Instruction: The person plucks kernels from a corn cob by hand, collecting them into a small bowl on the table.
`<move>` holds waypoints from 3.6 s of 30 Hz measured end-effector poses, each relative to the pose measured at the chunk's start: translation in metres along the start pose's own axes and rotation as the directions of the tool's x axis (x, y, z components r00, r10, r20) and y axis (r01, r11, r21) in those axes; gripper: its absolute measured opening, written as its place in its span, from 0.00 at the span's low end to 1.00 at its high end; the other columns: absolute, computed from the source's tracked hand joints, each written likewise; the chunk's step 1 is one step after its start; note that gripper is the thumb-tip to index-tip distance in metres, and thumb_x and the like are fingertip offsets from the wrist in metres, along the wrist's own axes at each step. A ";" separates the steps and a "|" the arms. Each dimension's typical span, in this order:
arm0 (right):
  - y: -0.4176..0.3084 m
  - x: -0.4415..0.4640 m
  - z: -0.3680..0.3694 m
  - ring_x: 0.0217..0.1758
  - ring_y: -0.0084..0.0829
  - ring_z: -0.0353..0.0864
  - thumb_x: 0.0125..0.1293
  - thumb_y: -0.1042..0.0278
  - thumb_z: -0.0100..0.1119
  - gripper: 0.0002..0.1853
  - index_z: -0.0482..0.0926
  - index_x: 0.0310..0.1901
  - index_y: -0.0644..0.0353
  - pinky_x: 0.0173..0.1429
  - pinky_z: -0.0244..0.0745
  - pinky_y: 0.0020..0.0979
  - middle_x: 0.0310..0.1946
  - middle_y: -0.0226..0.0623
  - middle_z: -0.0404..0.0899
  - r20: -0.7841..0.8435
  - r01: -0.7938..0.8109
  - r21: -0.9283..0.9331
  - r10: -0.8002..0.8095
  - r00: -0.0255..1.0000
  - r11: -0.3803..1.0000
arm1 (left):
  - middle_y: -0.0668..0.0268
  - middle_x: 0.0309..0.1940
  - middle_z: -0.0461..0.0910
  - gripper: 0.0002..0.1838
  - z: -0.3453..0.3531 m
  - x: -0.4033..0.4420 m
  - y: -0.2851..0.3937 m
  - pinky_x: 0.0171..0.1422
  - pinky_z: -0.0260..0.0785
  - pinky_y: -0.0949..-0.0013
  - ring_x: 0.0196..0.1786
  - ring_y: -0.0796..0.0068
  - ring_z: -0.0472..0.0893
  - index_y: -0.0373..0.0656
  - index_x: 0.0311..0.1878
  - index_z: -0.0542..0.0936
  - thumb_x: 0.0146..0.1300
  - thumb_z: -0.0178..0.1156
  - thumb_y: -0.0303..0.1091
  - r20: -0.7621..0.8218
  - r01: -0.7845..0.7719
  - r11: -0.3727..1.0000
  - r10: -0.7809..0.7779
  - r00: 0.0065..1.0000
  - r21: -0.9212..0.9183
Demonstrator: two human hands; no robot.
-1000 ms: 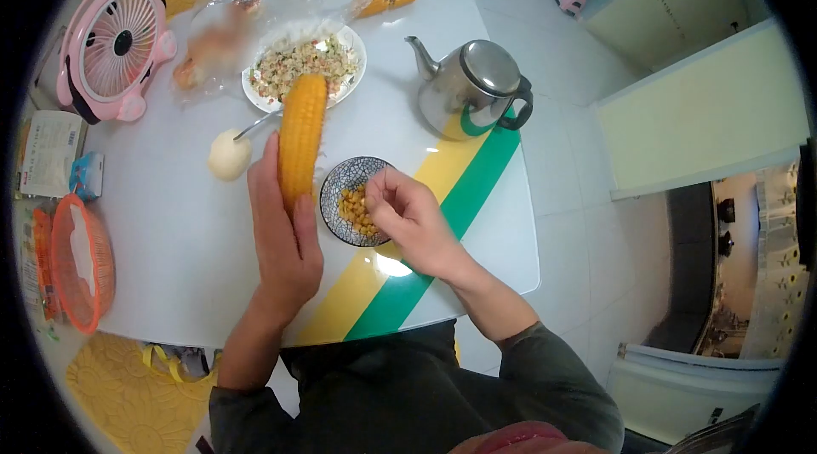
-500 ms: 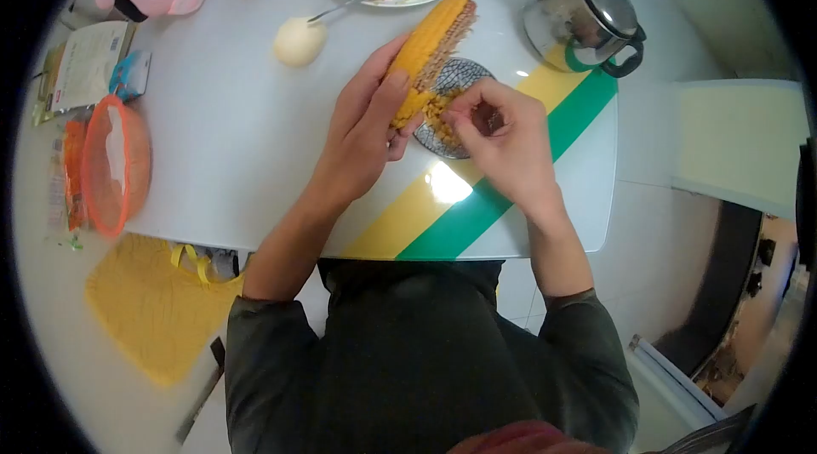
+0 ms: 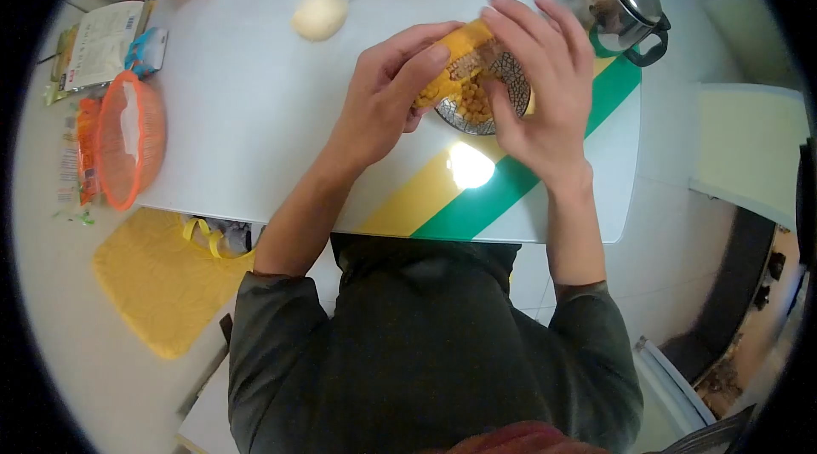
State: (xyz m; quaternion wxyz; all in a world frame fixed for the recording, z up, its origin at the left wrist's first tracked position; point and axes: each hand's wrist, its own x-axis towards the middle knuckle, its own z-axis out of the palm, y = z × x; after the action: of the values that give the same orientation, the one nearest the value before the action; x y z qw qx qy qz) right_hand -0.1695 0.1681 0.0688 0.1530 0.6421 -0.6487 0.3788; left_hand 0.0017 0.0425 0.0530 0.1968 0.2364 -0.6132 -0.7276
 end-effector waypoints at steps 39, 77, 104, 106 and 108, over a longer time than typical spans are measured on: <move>-0.016 -0.021 0.012 0.37 0.34 0.85 0.75 0.68 0.66 0.15 0.86 0.59 0.62 0.46 0.80 0.32 0.40 0.41 0.87 -0.049 -0.351 0.513 0.434 0.899 0.784 | 0.63 0.42 0.83 0.20 -0.002 0.014 0.018 0.42 0.80 0.71 0.37 0.77 0.84 0.40 0.65 0.74 0.88 0.50 0.48 0.141 -0.009 1.000 0.012 0.990 -0.024; 0.004 -0.015 0.013 0.34 0.22 0.71 0.78 0.63 0.68 0.25 0.70 0.69 0.63 0.40 0.70 0.29 0.32 0.28 0.71 0.428 -0.553 0.628 0.351 0.833 0.547 | 0.48 0.68 0.80 0.27 0.003 0.001 0.020 0.77 0.68 0.63 0.70 0.63 0.80 0.28 0.80 0.67 0.83 0.52 0.30 0.205 -0.157 0.941 0.098 0.974 0.299; 0.011 -0.011 0.006 0.34 0.13 0.69 0.67 0.79 0.75 0.22 0.73 0.57 0.61 0.39 0.67 0.23 0.33 0.22 0.72 0.579 -0.680 0.665 0.364 0.730 0.308 | 0.43 0.68 0.78 0.27 0.005 -0.003 0.009 0.75 0.69 0.56 0.69 0.47 0.80 0.32 0.79 0.67 0.82 0.53 0.30 0.225 -0.330 0.836 0.254 0.941 0.439; 0.015 -0.012 0.008 0.34 0.13 0.68 0.66 0.79 0.75 0.22 0.73 0.56 0.61 0.39 0.68 0.22 0.32 0.22 0.70 0.521 -0.636 0.633 0.364 0.772 0.441 | 0.42 0.68 0.78 0.26 0.008 -0.004 0.016 0.75 0.70 0.56 0.68 0.46 0.80 0.32 0.79 0.67 0.82 0.53 0.31 0.205 -0.276 0.856 0.204 0.957 0.438; 0.013 -0.013 0.011 0.35 0.13 0.68 0.66 0.80 0.75 0.22 0.73 0.56 0.62 0.40 0.68 0.20 0.32 0.22 0.71 0.525 -0.635 0.691 0.364 0.769 0.346 | 0.46 0.69 0.79 0.27 0.007 -0.003 0.017 0.78 0.67 0.59 0.71 0.56 0.79 0.31 0.79 0.68 0.82 0.52 0.30 0.204 -0.238 0.881 0.166 0.965 0.409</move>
State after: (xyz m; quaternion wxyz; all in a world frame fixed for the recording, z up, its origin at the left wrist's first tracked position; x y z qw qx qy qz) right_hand -0.1773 0.1686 0.0483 -0.3937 0.4454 -0.5620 0.5751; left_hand -0.0005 0.0468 0.0708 0.1642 0.1484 -0.7937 -0.5665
